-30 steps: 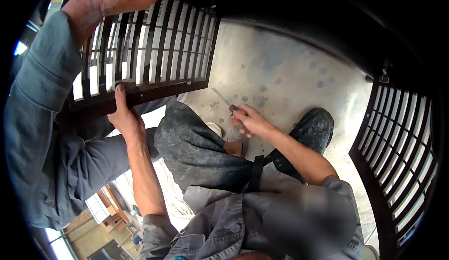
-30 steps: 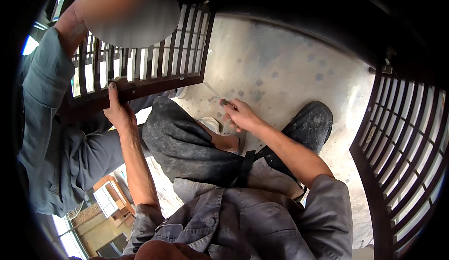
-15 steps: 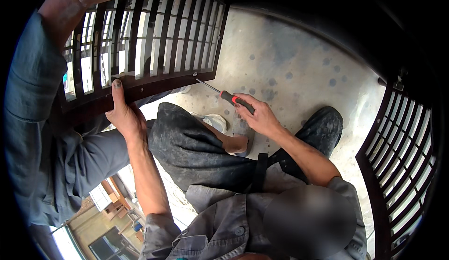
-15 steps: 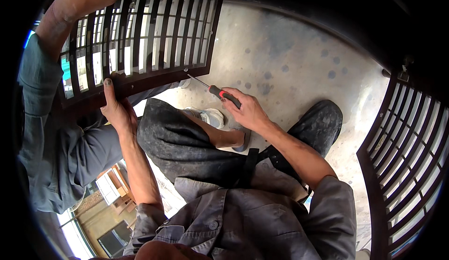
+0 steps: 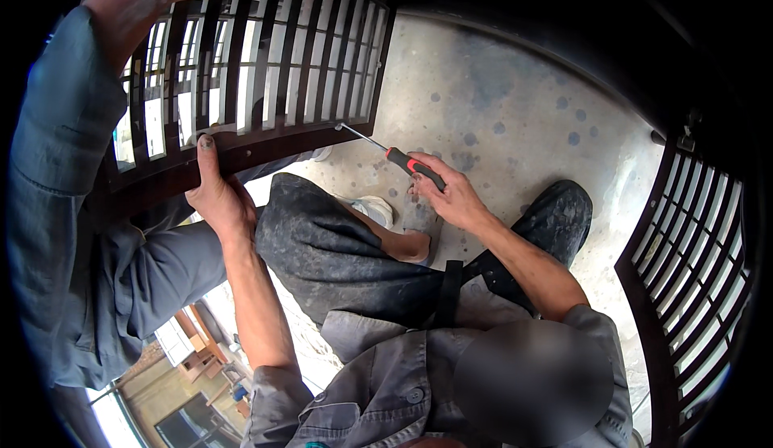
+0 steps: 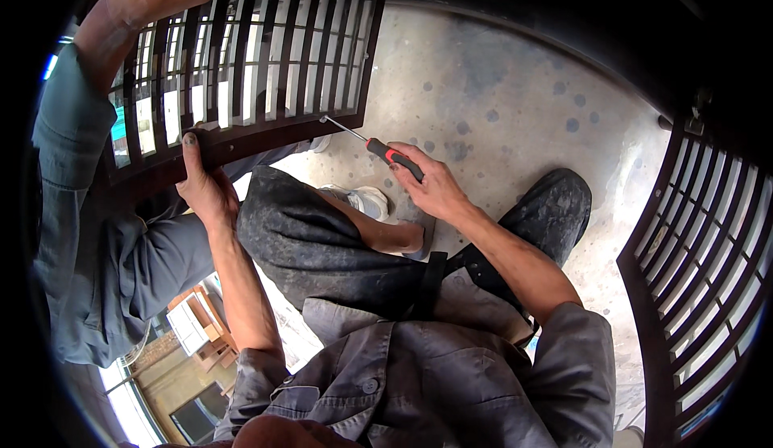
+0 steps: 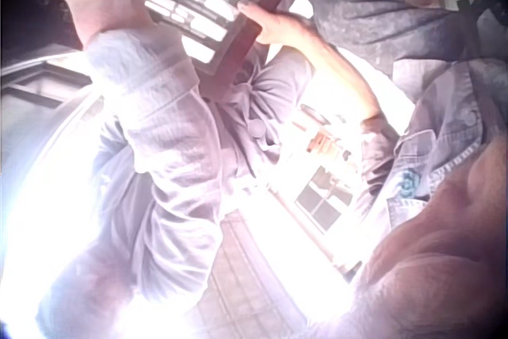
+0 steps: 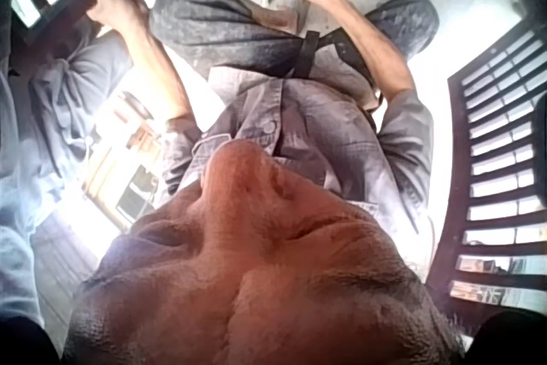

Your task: The person uses a screwdriver to tighten screws on a dark brown wooden cabinet door with horizontal slats. They adjust the door position and continue securing it to the cabinet frame.

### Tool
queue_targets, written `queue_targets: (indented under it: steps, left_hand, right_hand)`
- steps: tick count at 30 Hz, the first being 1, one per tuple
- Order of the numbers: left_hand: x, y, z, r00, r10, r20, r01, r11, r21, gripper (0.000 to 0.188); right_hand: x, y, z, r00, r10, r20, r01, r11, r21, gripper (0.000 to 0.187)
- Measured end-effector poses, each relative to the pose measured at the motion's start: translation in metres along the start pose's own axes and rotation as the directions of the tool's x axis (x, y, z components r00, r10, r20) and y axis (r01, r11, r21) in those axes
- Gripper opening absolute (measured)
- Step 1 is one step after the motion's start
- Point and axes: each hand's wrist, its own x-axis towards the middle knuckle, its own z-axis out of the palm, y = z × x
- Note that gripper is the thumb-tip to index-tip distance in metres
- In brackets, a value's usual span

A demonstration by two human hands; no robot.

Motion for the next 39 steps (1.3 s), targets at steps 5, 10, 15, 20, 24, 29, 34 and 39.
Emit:
queue_targets:
  steps: [5, 10, 15, 20, 24, 29, 34, 39]
  left_hand:
    - [0.0, -0.001, -0.002, 1.0, 0.001, -0.001, -0.001, 1.0, -0.004, 0.023]
    - [0.002, -0.003, -0.003, 1.0, -0.001, 0.008, 0.001, 1.0, 0.009, 0.024]
    - [0.004, -0.004, -0.002, 1.0, 0.008, 0.004, -0.008, 1.0, 0.011, 0.025]
    - [0.002, -0.002, 0.0, 1.0, 0.009, 0.003, -0.01, 1.0, 0.021, 0.026]
    - [0.003, -0.002, -0.002, 1.0, -0.007, -0.013, 0.007, 1.0, 0.031, 0.028]
    - [0.004, -0.003, -0.004, 1.0, -0.015, 0.002, 0.015, 1.0, 0.017, 0.03]
    - [0.003, -0.001, -0.002, 1.0, -0.013, 0.009, 0.013, 1.0, 0.023, 0.028]
    - [0.002, -0.001, -0.002, 1.0, -0.002, 0.023, 0.001, 1.0, 0.027, 0.027]
  right_hand:
    - [0.003, -0.009, 0.0, 0.999, 0.037, 0.032, -0.035, 0.999, -0.037, 0.036]
    - [0.001, -0.005, 0.001, 1.0, 0.011, 0.022, -0.009, 0.995, -0.095, 0.036]
    - [-0.003, -0.005, 0.002, 1.0, 0.013, 0.002, -0.013, 0.991, -0.133, 0.037]
    - [0.0, -0.009, 0.001, 1.0, 0.019, 0.012, -0.017, 0.989, -0.145, 0.037]
    - [0.0, -0.007, 0.001, 1.0, 0.013, 0.013, -0.011, 0.993, -0.122, 0.037]
    - [-0.001, -0.007, 0.001, 1.0, 0.015, 0.013, -0.013, 0.989, -0.148, 0.037]
    - [-0.001, -0.003, 0.001, 0.999, 0.018, 0.029, -0.013, 0.982, -0.186, 0.038]
    - [0.002, -0.005, -0.001, 0.999, 0.046, 0.021, -0.042, 0.983, -0.176, 0.038]
